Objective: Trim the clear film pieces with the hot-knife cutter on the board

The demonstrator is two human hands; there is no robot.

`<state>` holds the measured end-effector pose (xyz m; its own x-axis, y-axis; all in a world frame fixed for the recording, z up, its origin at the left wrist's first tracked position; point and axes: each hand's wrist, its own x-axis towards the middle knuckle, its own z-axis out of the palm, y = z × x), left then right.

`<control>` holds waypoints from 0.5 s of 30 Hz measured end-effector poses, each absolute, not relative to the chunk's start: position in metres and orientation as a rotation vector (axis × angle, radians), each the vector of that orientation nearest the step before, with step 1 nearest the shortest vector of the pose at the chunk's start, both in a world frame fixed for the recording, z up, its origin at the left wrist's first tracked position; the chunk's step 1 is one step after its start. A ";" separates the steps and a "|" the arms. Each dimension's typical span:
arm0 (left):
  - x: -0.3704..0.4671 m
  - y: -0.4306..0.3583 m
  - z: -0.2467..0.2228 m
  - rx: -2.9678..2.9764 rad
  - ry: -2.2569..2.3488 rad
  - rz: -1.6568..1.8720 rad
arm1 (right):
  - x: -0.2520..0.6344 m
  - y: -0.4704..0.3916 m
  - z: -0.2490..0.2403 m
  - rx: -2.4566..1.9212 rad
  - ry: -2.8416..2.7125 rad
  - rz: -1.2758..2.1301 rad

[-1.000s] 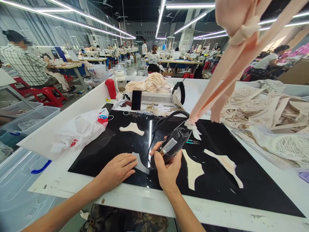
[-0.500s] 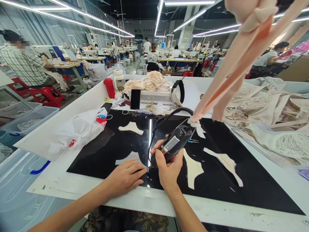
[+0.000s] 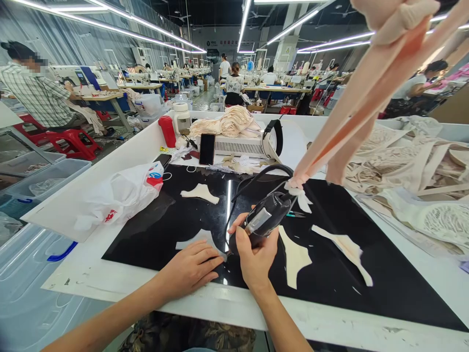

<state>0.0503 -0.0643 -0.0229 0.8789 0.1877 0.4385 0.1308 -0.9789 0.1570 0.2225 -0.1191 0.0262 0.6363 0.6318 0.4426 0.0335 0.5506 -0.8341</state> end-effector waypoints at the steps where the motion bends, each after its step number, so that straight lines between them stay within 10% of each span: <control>1: 0.050 -0.064 -0.023 2.925 0.246 0.705 | 0.222 -0.119 0.027 -0.940 -0.820 0.406; 15: 0.051 -0.064 -0.027 2.917 0.247 0.673 | 0.218 -0.127 0.024 -0.948 -0.801 0.435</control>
